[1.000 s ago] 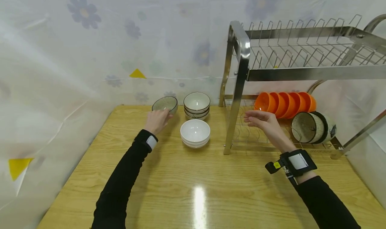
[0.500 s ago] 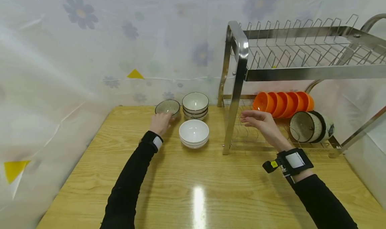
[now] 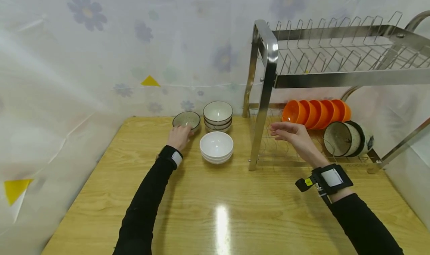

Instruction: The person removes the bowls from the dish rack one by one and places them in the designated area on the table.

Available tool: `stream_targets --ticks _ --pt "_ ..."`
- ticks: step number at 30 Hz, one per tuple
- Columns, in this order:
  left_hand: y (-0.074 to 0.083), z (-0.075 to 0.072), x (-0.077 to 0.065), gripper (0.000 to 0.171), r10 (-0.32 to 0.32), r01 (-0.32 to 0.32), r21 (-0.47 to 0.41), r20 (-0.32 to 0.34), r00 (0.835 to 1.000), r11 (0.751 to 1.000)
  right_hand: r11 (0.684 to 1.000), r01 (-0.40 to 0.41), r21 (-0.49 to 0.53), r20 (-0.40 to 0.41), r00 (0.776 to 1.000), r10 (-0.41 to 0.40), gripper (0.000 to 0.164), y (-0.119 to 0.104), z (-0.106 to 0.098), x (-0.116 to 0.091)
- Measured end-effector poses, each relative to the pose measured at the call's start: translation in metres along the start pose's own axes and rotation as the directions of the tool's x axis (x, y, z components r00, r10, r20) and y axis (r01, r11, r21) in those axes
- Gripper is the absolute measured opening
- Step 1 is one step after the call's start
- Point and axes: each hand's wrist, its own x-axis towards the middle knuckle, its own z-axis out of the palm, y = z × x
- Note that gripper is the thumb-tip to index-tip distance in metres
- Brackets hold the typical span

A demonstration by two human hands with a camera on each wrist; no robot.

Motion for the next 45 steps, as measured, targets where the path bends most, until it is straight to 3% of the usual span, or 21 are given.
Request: stream_targets --ticks 6,10,14,18,23,31,36,40,45 --pt "0.003 -0.001 0.0 0.022 0.03 -0.03 -0.022 -0.003 1.0 0.999 0.998 0.02 -0.057 -0.001 1.0 -0.02 0.04 -0.003 -0.005 -0.002" --pt "0.006 -0.004 -0.004 0.035 0.039 -0.039 -0.019 -0.004 0.999 0.999 0.99 0.026 -0.137 -0.028 0.999 -0.03 0.037 -0.008 -0.011 -0.006" --pt "0.008 -0.009 -0.004 0.044 0.024 -0.023 -0.027 0.025 0.999 0.999 0.994 0.035 -0.108 -0.063 0.997 -0.042 0.032 -0.011 -0.021 -0.01" --pt "0.01 -0.014 -0.002 0.046 0.014 -0.012 -0.049 0.048 0.999 0.999 0.995 0.051 -0.083 -0.117 0.991 -0.061 0.027 -0.018 -0.032 -0.014" --pt "0.012 -0.018 -0.004 0.046 0.031 -0.029 -0.064 0.029 0.999 0.998 0.98 0.004 -0.199 -0.225 0.973 -0.049 0.031 -0.03 -0.047 -0.02" --pt "0.009 -0.019 -0.011 0.049 0.032 -0.03 -0.093 0.017 0.999 0.995 0.86 -0.114 -0.498 -0.322 0.945 -0.061 0.044 -0.031 -0.08 -0.038" --pt "0.006 -0.018 -0.015 0.049 0.028 -0.025 -0.106 0.023 0.999 0.994 0.735 -0.179 -0.654 -0.386 0.915 -0.12 0.042 -0.024 -0.096 -0.048" --pt "0.005 -0.018 -0.018 0.048 0.025 -0.022 -0.099 0.033 0.999 0.995 0.65 -0.146 -0.746 -0.381 0.894 -0.235 0.037 -0.013 -0.106 -0.05" --pt "0.006 -0.018 -0.02 0.049 0.018 -0.014 -0.084 0.053 0.998 0.996 0.526 -0.058 -0.849 -0.283 0.889 -0.359 0.039 0.006 -0.117 -0.05"
